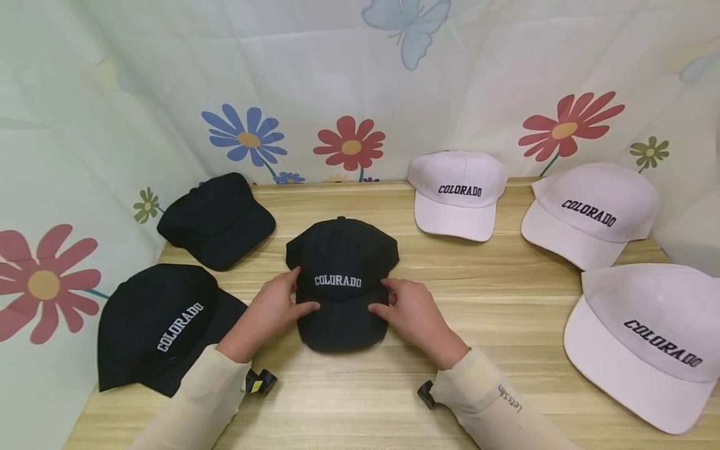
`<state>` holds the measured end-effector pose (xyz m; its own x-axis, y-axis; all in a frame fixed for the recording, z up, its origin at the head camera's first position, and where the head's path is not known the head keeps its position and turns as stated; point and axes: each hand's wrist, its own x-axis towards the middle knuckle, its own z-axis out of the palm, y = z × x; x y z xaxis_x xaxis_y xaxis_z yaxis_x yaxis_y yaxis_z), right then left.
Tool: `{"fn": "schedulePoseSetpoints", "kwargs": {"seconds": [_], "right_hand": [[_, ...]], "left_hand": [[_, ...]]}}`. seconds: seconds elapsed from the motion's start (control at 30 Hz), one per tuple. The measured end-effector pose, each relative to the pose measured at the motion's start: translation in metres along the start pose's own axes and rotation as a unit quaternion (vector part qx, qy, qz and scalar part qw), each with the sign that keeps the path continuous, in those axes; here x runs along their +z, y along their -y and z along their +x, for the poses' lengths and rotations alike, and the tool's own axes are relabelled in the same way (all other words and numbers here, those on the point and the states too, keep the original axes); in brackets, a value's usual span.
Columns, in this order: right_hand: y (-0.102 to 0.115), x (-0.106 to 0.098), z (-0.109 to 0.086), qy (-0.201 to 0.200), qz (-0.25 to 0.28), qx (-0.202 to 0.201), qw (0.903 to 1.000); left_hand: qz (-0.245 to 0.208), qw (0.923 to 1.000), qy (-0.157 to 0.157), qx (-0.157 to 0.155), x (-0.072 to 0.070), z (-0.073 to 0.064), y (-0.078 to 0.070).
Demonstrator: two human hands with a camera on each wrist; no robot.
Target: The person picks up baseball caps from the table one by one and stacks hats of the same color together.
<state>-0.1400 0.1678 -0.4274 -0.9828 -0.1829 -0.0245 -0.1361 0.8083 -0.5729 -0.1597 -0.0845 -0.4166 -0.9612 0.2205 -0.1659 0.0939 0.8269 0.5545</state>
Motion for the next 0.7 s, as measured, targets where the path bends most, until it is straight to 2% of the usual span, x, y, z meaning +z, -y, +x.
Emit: {"fn": "schedulePoseSetpoints", "kwargs": {"seconds": [0.23, 0.47, 0.7], "right_hand": [[0.003, -0.003, 0.000, 0.008, -0.005, 0.001, 1.0000], [0.022, -0.009, -0.006, -0.020, 0.004, -0.027, 0.9994], [0.043, -0.008, -0.007, -0.015, 0.030, -0.051, 0.9982]], "left_hand": [[0.003, 0.9999, -0.003, 0.010, 0.000, -0.005, 0.004], [-0.004, 0.9999, -0.013, -0.005, -0.004, -0.019, 0.006], [-0.009, 0.9991, -0.031, -0.026, -0.012, -0.037, 0.006]]}}
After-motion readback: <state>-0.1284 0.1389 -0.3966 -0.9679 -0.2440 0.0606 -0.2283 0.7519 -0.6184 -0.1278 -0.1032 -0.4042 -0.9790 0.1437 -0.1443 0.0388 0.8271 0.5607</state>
